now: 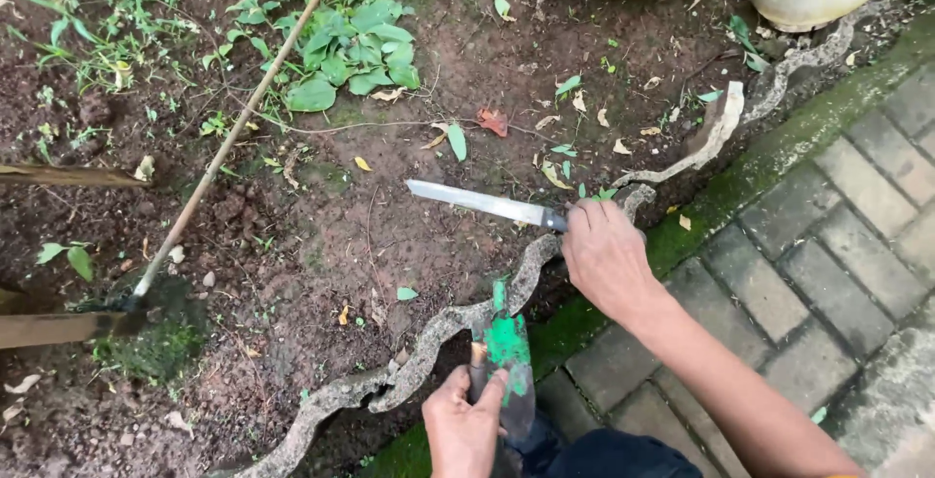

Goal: The person picks leaves from a plant in a seedling bed, then uses a knife to scrape the blade of a green hand trowel. They then work on the trowel's wooden handle, fitting and pressing a handle piece into the trowel socket by hand and checking the fit repeatedly.

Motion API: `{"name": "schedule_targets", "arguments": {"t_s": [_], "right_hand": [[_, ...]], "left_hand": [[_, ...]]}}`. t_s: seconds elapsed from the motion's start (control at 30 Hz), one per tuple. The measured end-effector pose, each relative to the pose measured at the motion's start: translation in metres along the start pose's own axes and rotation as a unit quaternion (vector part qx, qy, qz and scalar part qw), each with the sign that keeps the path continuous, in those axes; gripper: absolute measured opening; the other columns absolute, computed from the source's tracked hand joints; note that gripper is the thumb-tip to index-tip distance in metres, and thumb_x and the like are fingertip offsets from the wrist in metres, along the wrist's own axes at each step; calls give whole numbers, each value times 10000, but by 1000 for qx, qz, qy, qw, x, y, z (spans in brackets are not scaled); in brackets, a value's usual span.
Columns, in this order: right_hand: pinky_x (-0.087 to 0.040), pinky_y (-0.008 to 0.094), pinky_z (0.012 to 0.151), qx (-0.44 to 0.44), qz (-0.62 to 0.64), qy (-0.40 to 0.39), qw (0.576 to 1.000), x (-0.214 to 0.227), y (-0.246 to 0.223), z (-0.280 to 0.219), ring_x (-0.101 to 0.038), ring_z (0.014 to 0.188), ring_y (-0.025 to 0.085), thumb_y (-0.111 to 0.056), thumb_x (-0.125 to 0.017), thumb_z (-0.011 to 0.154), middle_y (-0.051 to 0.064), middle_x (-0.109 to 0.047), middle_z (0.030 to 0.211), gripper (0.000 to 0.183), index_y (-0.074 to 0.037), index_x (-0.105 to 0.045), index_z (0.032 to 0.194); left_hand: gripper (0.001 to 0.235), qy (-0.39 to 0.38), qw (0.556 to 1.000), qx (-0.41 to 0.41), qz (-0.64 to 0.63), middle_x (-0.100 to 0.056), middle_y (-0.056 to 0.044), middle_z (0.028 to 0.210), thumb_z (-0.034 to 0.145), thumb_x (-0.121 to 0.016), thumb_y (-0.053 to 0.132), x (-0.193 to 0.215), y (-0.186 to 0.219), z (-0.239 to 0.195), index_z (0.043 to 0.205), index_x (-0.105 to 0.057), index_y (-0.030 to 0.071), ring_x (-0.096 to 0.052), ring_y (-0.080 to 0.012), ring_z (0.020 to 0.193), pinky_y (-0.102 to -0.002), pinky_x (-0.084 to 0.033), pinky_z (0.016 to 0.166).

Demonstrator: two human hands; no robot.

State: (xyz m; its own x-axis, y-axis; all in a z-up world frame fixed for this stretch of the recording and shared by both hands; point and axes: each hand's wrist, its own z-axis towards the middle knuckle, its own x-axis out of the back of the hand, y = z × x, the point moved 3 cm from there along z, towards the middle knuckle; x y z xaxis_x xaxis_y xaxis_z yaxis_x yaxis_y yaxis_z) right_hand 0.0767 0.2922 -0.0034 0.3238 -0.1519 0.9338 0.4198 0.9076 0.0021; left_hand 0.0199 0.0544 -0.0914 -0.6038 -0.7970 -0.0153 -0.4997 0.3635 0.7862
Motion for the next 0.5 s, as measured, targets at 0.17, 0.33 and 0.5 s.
{"name": "schedule_targets", "arguments": {"t_s": [0.17, 0.33, 0.5], "right_hand": [[-509, 446, 796, -82, 93, -31, 992, 13, -17, -32, -599, 901, 346, -64, -684, 854, 189, -624, 993, 208, 45, -614, 1017], [-445, 314, 561, -373, 438, -158, 802, -1, -40, -63, -562, 679, 133, -100, -720, 840, 76, -645, 867, 276, 7, -721, 1095], [-404, 250, 468, -415, 568, -202, 681, -23, -56, -78, -517, 542, 76, -114, -674, 915, 41, -614, 745, 225, 30, -734, 1078]], "left_hand": [[129, -45, 995, 63, -59, -630, -42, 581, 850, -788, 109, -17, -29, 7, 860, -748, -13, -563, -104, 396, -275, -456, 350], [126, -2, 998, 17, -54, -623, -26, 546, 845, -775, 119, -36, -29, 0, 798, -727, 12, -548, -99, 389, -274, -446, 354], [217, 43, 996, -67, -29, -567, 4, 542, 820, -811, 101, -50, -40, 3, 695, -664, 4, -483, -45, 476, -256, -419, 425]]}}
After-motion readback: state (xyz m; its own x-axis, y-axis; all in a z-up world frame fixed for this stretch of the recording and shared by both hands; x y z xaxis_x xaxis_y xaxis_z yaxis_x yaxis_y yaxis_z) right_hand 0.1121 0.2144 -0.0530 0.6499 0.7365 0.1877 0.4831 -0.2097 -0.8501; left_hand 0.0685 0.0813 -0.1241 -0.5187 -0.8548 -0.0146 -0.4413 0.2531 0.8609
